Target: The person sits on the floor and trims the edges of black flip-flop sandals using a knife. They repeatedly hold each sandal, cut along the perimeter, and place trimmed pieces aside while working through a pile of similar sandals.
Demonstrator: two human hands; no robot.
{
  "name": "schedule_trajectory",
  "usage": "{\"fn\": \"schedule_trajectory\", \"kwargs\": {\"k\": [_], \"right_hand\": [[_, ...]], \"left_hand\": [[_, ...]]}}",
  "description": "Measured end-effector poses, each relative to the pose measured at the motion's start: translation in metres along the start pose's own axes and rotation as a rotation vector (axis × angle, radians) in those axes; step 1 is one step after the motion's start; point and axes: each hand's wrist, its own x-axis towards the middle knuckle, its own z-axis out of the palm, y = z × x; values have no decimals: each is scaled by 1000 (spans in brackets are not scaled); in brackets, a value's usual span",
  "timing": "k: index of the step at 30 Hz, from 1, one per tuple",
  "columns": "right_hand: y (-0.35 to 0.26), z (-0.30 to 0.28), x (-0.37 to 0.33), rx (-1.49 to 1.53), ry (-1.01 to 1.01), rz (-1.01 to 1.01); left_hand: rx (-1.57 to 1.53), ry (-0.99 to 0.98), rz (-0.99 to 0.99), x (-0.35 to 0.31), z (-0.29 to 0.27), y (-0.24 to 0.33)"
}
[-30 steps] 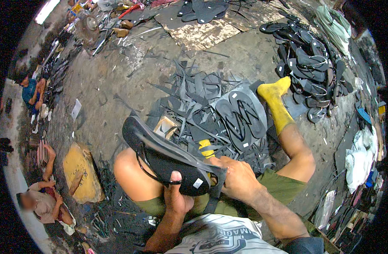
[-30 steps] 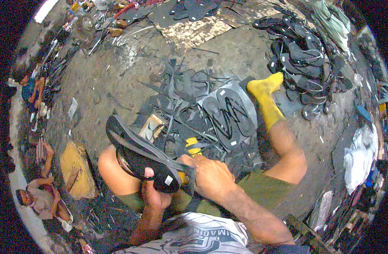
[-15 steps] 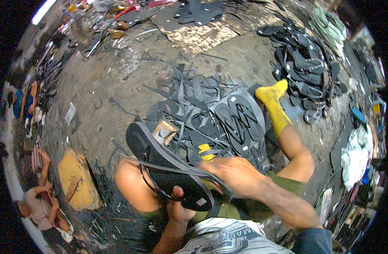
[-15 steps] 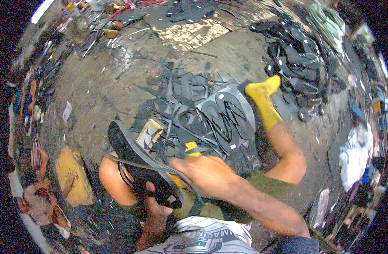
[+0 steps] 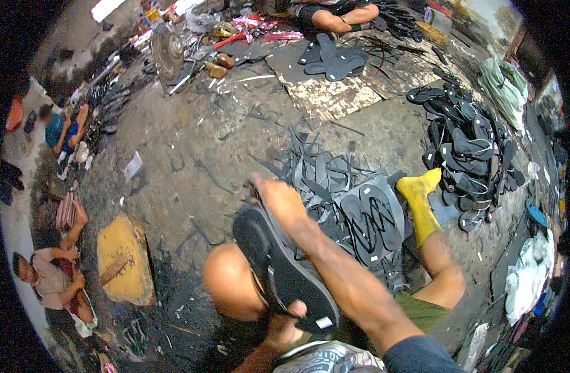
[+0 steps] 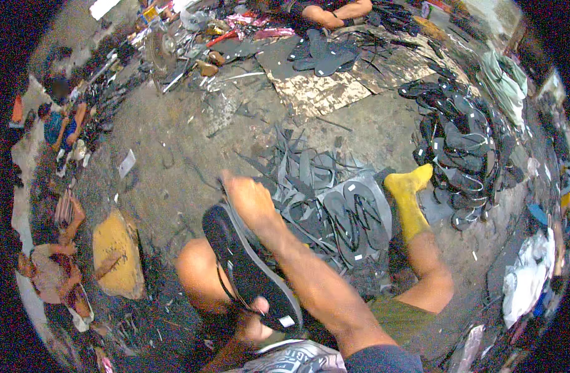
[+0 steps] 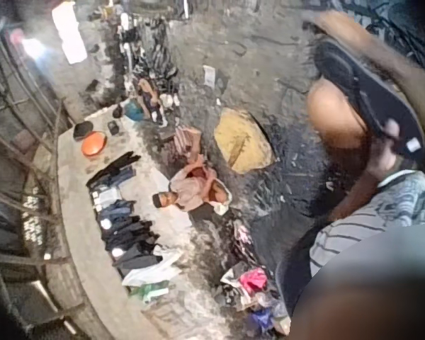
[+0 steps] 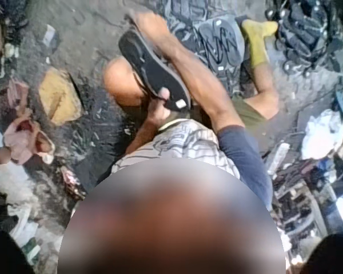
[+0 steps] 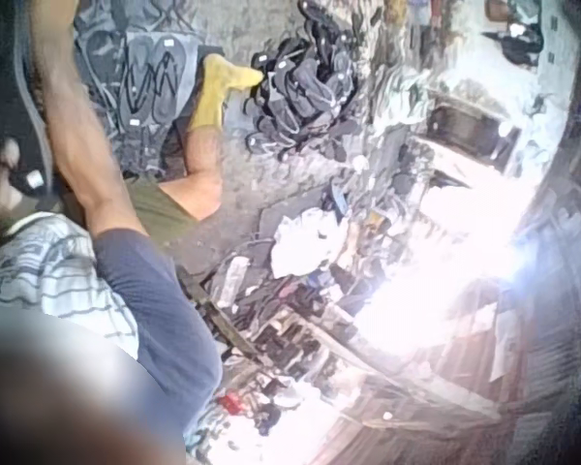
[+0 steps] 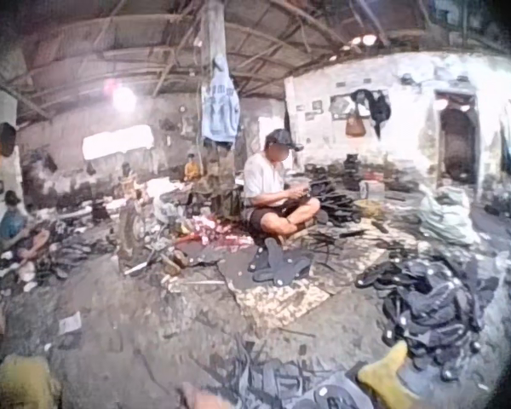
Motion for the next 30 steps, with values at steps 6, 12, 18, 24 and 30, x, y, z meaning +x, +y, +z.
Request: {"fn": "schedule_trajectory", "kwargs": {"k": [6,12,18,24,30], "right_hand": [[6,-72,-59,775,-290,89],[-5,-85,-169,694,-26,85],[13,-40,-236,298,27,72],[46,-29,-250,87,-49,73],[24,-83,-203,59,-326,-104]], "left_hand": [[251,-162,176,4,-15,13],[374,-253,364,9,34,81],[789,-196,327,2,64,98],[943,-202,234,-6,49,95],[1072,-242,346,-15,51,94]]}}
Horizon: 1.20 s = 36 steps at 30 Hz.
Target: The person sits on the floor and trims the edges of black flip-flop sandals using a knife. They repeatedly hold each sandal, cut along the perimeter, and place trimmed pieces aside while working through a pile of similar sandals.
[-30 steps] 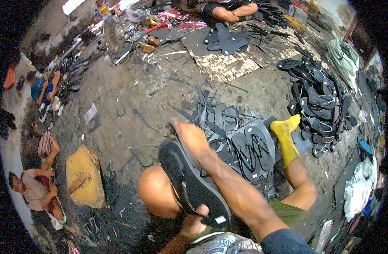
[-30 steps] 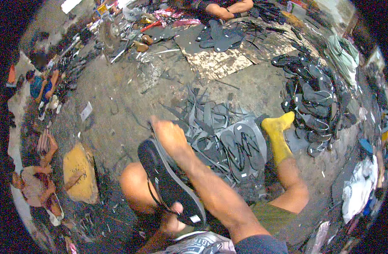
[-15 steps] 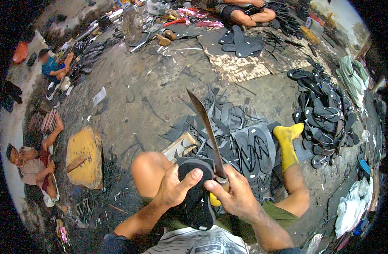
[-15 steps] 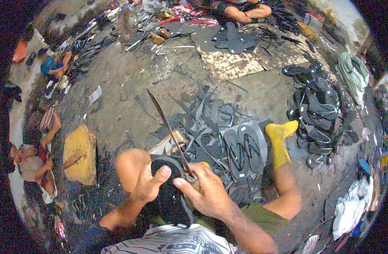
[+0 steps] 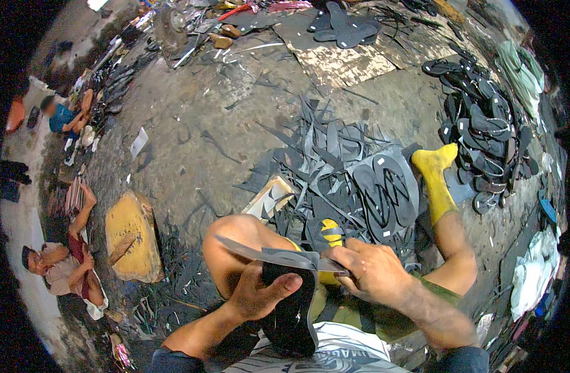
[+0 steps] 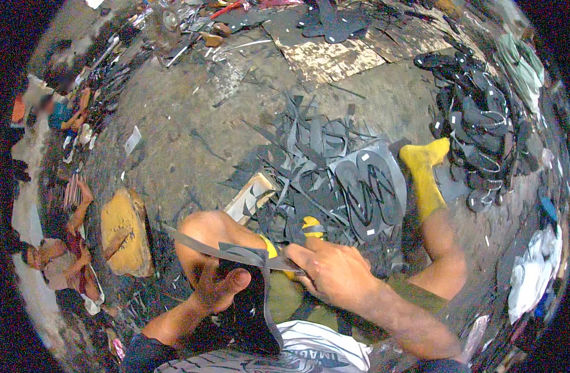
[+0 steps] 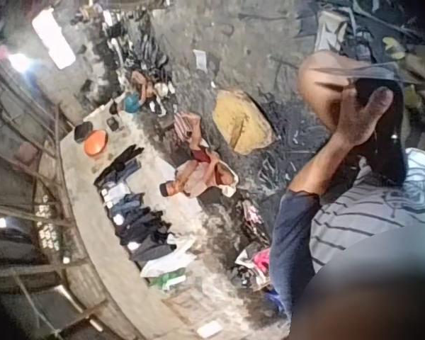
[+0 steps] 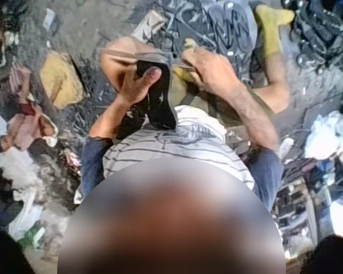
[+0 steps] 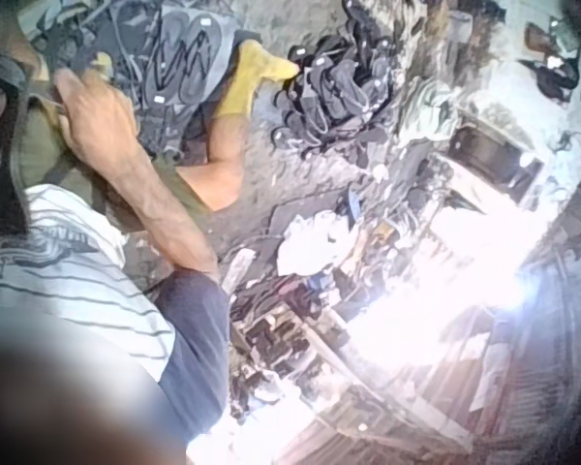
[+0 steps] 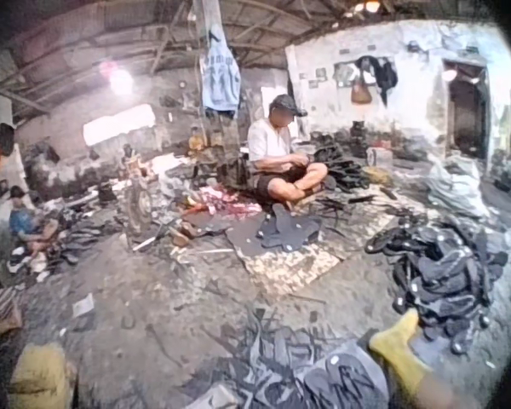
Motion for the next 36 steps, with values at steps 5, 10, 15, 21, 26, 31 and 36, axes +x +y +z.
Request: {"fn": "schedule_trajectory", "kwargs": {"k": [5,10,15,21,26,31,36], "right_hand": [[-20,-29,27,-30,-200,-24],[-26,-54,38,28,-247,-180],[-19,-64,21,-42,-300,-112],[-22,-68,33,-10,-374,-178],[-14,-89,42,-41,-468,-268],[8,-90,0,172,-33,-258],[0,-23,-24,603,250,244]], "left_hand": [[23,-51,51,0,0,2],[14,-199,-132,1,-3,14],[-6,-348,-341,11,-3,23],[-20,-452,-300,14,3,28],[51,-607,-340,27,13,21],[-360,-543,-83,28,-12,15],[-656,247,312,26,25,-14]]}}
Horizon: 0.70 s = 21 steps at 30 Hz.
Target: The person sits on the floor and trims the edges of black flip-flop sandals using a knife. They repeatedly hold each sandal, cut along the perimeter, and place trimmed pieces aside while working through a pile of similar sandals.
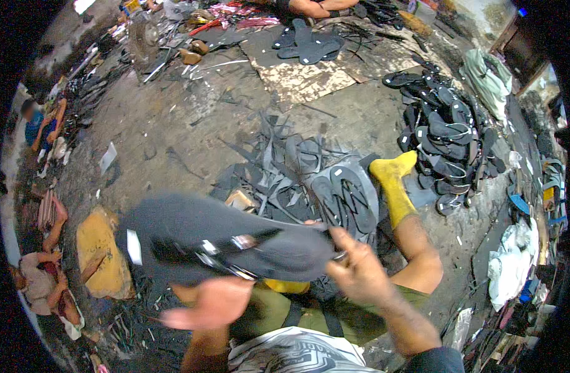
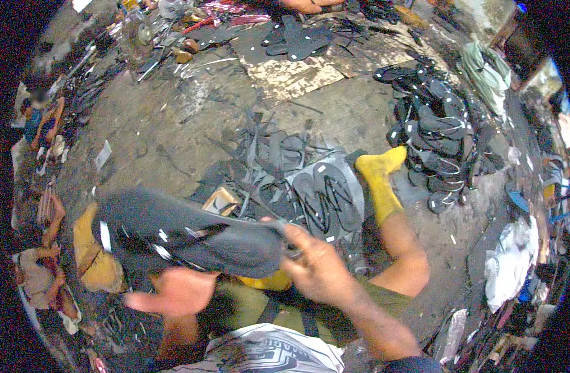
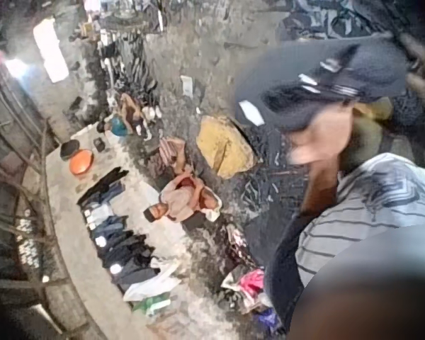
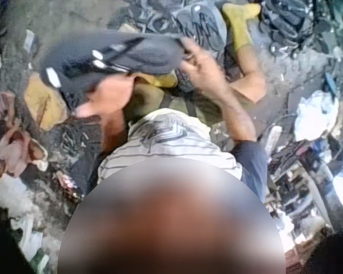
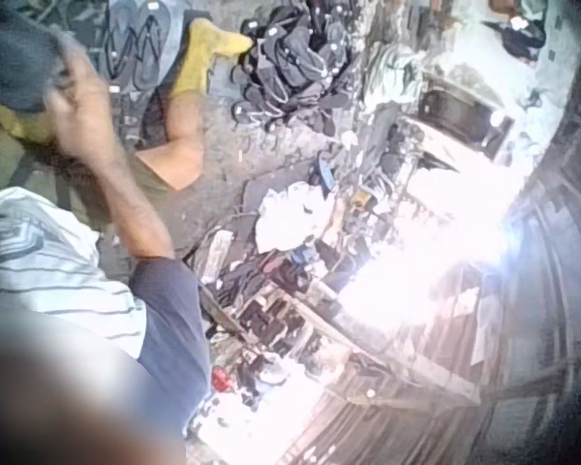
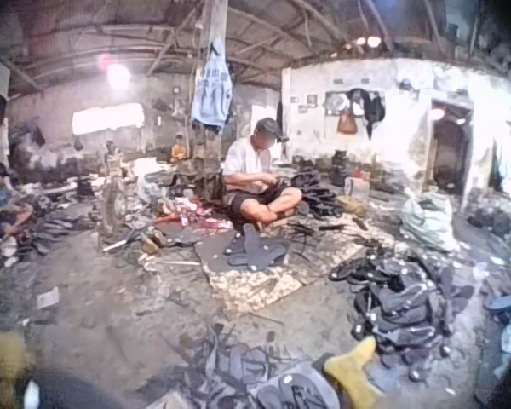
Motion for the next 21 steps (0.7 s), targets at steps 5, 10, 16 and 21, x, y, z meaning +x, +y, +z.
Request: {"fn": "schedule_trajectory", "kwargs": {"k": [5,10,16,21], "right_hand": [[45,63,-5,-283,250,-210],[75,63,-25,-530,200,19],[57,55,-1,-490,51,-100],[34,47,34,8,86,-84]], "left_hand": [[7,219,-64,-3,26,-54],[-47,305,-257,-6,30,-51],[127,409,-341,-21,16,-61],[471,258,-164,-28,8,-62]]}}
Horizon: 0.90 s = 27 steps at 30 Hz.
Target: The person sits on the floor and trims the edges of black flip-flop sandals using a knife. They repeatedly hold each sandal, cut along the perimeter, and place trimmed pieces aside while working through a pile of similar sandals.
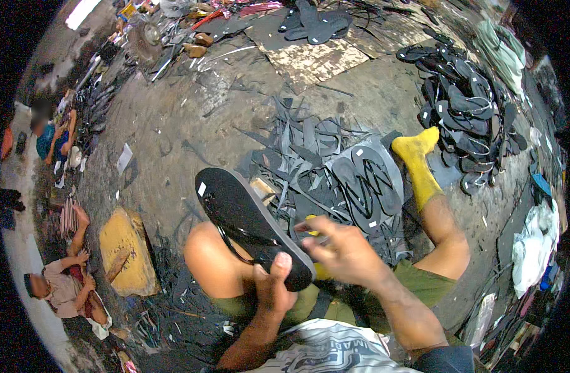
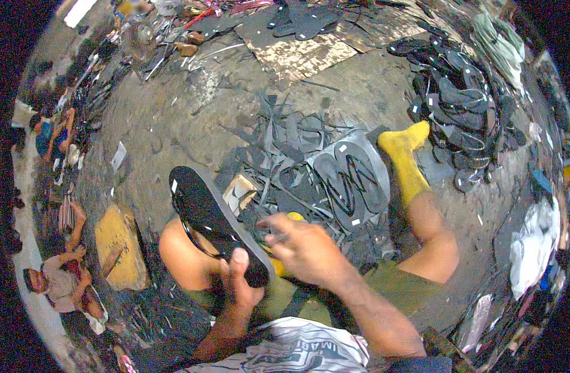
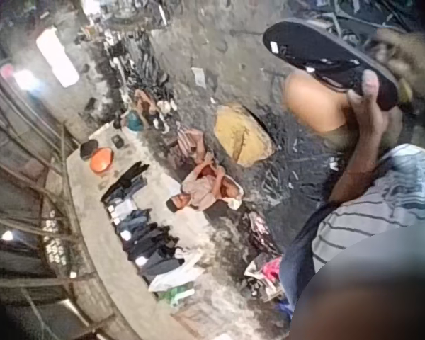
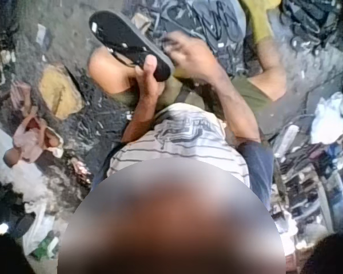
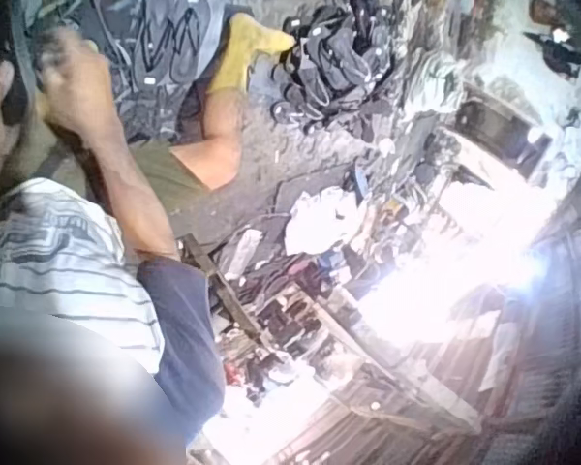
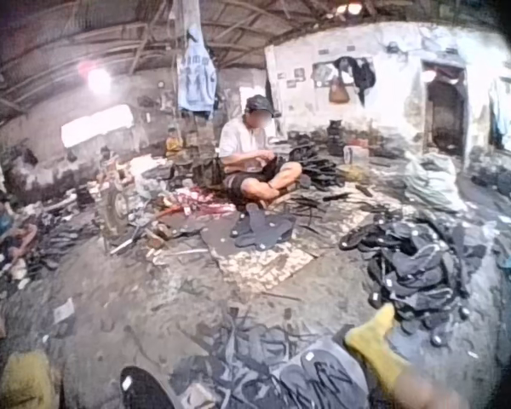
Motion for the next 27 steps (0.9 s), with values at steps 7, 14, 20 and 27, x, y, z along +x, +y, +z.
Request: {"fn": "schedule_trajectory", "kwargs": {"k": [7,14,20,27], "right_hand": [[11,-73,-17,363,61,478],[56,-216,-19,869,970,-77],[94,-179,-68,525,887,269],[106,-120,-98,605,578,507]], "left_hand": [[-270,-515,-354,47,41,-45],[17,-202,-712,99,118,-170],[186,-185,-607,115,138,-217],[-28,-300,-432,154,168,-195]]}}
